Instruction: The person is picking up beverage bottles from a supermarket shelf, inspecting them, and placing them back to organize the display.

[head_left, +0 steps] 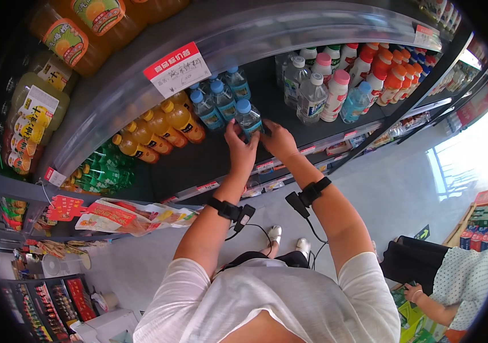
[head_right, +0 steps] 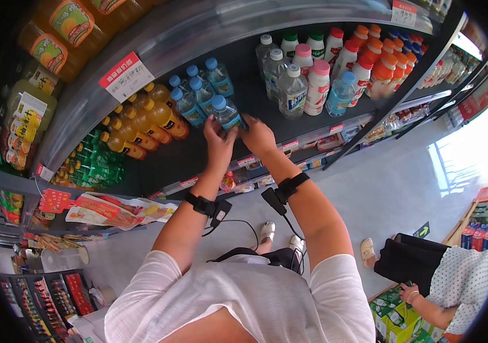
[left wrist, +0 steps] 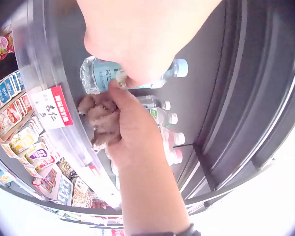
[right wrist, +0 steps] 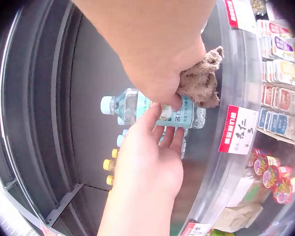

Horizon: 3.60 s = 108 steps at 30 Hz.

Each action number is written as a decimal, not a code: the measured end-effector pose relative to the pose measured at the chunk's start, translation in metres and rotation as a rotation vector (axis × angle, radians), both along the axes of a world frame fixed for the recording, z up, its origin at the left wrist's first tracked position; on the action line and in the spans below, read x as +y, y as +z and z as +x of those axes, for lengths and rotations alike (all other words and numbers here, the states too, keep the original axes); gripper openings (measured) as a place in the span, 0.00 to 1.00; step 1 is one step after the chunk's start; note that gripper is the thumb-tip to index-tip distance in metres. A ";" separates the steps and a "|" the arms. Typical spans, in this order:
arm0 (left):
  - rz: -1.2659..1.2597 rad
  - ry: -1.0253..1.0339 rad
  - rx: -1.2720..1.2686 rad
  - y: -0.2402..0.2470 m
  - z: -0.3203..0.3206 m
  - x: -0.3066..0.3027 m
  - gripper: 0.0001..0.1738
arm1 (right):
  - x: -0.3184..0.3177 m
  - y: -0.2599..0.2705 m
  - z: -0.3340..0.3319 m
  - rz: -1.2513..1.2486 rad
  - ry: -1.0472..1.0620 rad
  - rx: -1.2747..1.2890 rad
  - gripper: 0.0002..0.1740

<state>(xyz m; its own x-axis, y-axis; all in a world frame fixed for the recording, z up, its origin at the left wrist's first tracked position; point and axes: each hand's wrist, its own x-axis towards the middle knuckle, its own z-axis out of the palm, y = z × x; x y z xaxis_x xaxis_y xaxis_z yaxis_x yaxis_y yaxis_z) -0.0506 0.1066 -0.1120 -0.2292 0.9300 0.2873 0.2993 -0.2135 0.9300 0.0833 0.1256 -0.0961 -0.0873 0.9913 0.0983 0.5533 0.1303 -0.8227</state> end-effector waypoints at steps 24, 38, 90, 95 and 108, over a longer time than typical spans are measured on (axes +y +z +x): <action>-0.035 -0.004 0.086 -0.001 0.014 0.045 0.41 | 0.076 -0.011 -0.025 0.005 -0.110 -0.065 0.27; -0.103 0.021 0.012 -0.008 0.016 0.055 0.44 | 0.084 -0.006 -0.023 -0.055 -0.073 -0.069 0.30; -0.316 -0.394 -0.348 0.039 0.180 -0.075 0.24 | 0.040 0.088 0.255 0.178 -0.195 -0.363 0.33; -0.304 -0.385 -0.358 0.029 0.164 -0.083 0.25 | 0.015 0.090 0.262 0.251 -0.202 -0.295 0.27; 0.007 -0.416 0.102 0.132 0.185 -0.101 0.50 | -0.084 0.199 0.243 0.008 0.219 0.440 0.26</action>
<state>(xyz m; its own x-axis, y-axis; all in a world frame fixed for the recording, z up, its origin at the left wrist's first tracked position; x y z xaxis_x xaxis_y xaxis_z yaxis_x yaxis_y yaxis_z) 0.1345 0.0054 0.0200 0.1951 0.9352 0.2956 0.2770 -0.3417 0.8981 0.3267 0.0413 0.1029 -0.2421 0.9533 0.1806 0.1127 0.2125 -0.9706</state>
